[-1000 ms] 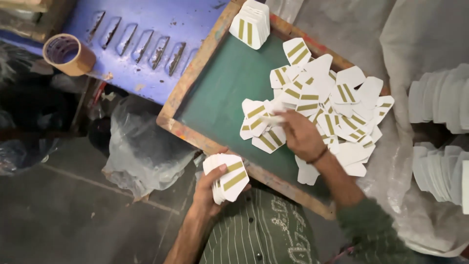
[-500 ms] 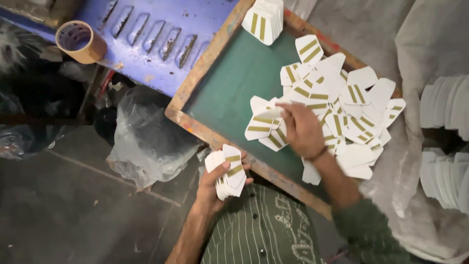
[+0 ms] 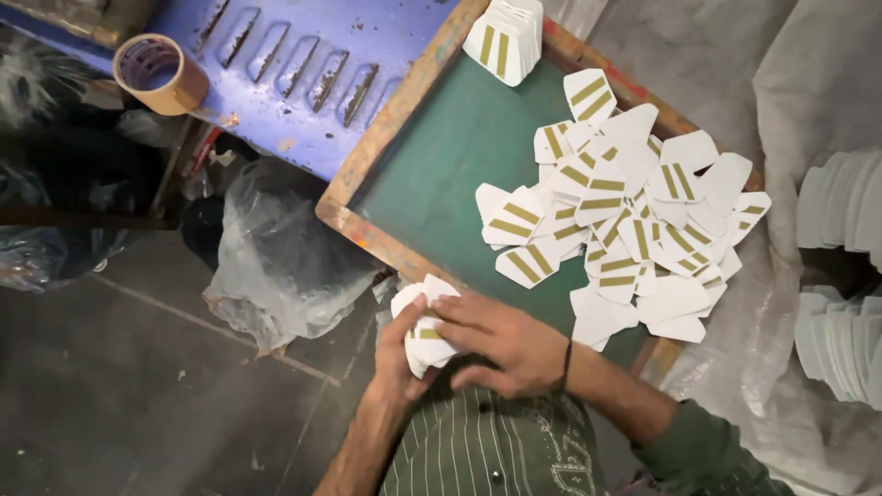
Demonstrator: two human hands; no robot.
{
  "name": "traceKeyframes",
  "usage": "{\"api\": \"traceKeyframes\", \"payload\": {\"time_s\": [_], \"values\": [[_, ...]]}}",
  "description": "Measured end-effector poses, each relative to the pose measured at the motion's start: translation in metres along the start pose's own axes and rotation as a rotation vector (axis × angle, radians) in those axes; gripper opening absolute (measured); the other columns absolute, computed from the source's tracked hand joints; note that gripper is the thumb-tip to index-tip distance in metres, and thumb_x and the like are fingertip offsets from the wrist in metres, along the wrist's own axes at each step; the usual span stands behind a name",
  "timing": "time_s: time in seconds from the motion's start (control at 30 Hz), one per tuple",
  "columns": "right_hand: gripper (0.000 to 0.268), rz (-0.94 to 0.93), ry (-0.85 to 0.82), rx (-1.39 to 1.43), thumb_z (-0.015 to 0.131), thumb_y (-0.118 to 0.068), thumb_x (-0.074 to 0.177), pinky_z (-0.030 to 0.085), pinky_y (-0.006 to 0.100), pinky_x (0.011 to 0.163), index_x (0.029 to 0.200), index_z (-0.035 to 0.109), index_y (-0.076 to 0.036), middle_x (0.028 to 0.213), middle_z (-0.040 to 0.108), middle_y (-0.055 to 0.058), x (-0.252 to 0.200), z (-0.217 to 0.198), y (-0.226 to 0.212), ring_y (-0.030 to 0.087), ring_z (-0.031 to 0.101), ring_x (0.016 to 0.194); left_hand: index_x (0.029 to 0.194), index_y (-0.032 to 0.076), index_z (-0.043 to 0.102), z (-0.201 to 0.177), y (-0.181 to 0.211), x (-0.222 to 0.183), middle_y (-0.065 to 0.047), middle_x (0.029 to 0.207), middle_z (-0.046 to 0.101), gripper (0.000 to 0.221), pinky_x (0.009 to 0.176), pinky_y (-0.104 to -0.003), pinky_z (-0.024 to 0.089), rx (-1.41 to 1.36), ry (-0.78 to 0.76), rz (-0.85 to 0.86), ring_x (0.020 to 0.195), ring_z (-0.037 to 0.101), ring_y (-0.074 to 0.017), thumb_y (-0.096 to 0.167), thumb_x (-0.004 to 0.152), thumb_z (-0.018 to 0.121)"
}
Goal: The recorder is sorting and stacking small printed white components with gold stripes, likely for shoe manufacturing.
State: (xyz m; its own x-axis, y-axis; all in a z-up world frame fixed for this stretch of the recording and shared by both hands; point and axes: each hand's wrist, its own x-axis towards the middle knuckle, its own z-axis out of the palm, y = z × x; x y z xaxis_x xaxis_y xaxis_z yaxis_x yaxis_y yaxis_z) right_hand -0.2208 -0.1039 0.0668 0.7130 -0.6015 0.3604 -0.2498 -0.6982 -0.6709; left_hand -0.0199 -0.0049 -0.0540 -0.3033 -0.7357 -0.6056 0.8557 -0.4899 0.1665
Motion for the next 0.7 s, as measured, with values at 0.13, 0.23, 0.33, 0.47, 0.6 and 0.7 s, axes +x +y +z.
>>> {"api": "traceKeyframes", "payload": {"time_s": [0.13, 0.23, 0.33, 0.47, 0.6, 0.7], "values": [[0.021, 0.162, -0.008, -0.099, 0.068, -0.02, 0.093, 0.055, 0.044, 0.093, 0.112, 0.068, -0.009, 0.117, 0.072, 0.014, -0.024, -0.003, 0.074, 0.034, 0.069, 0.107, 0.141, -0.002, 0.051, 0.039, 0.008, -0.018, -0.021, 0.128, 0.066, 0.054, 0.085, -0.047, 0.063, 0.065, -0.054, 0.018, 0.104, 0.071, -0.033, 0.026, 0.098, 0.067], [0.028, 0.429, 0.137, -0.31, 0.061, -0.018, 0.096, 0.056, 0.044, 0.093, 0.121, 0.067, -0.006, 0.118, 0.072, 0.017, -0.024, -0.013, 0.092, 0.035, 0.069, 0.105, 0.142, -0.005, 0.051, 0.047, 0.016, -0.021, -0.023, 0.129, 0.065, 0.059, 0.086, -0.047, 0.063, 0.193, -0.125, 0.052, 0.107, 0.071, -0.0337, 0.026, 0.095, 0.068], [0.028, 0.404, 0.148, -0.237, 0.061, -0.016, 0.098, 0.056, 0.043, 0.094, 0.122, 0.066, -0.003, 0.119, 0.071, 0.018, -0.025, -0.013, 0.091, 0.035, 0.069, 0.107, 0.144, -0.006, 0.051, 0.055, 0.017, -0.022, -0.025, 0.131, 0.064, 0.062, 0.086, -0.048, 0.064, 0.16, -0.14, 0.05, 0.11, 0.069, -0.0343, 0.03, 0.096, 0.068], [0.03, 0.351, 0.193, -0.287, 0.061, -0.01, 0.099, 0.055, 0.042, 0.097, 0.128, 0.065, -0.001, 0.121, 0.07, 0.018, -0.03, -0.021, 0.092, 0.035, 0.069, 0.11, 0.141, 0.003, 0.049, 0.063, 0.019, -0.016, -0.021, 0.135, 0.064, 0.063, 0.083, -0.05, 0.064, 0.157, -0.118, 0.029, 0.111, 0.069, -0.0331, 0.037, 0.091, 0.066], [0.043, 0.088, 0.155, -0.504, 0.068, -0.023, 0.085, 0.051, 0.05, 0.092, 0.118, 0.062, 0.004, 0.116, 0.067, 0.025, -0.021, -0.003, 0.011, 0.043, 0.064, 0.11, 0.143, -0.001, 0.049, 0.046, 0.008, -0.014, -0.022, 0.134, 0.062, 0.064, 0.089, -0.053, 0.063, 0.055, -0.129, 0.008, 0.111, 0.068, -0.0339, 0.037, 0.095, 0.066], [0.036, -0.107, -0.046, 0.052, 0.067, -0.015, 0.093, 0.054, 0.046, 0.1, 0.122, 0.062, 0.004, 0.124, 0.066, 0.026, -0.007, -0.005, -0.029, 0.04, 0.065, 0.12, 0.144, -0.001, 0.049, 0.05, 0.01, -0.017, -0.021, 0.133, 0.062, 0.062, 0.091, -0.056, 0.061, 0.03, -0.121, -0.003, 0.111, 0.068, -0.0343, 0.032, 0.094, 0.069]]}}
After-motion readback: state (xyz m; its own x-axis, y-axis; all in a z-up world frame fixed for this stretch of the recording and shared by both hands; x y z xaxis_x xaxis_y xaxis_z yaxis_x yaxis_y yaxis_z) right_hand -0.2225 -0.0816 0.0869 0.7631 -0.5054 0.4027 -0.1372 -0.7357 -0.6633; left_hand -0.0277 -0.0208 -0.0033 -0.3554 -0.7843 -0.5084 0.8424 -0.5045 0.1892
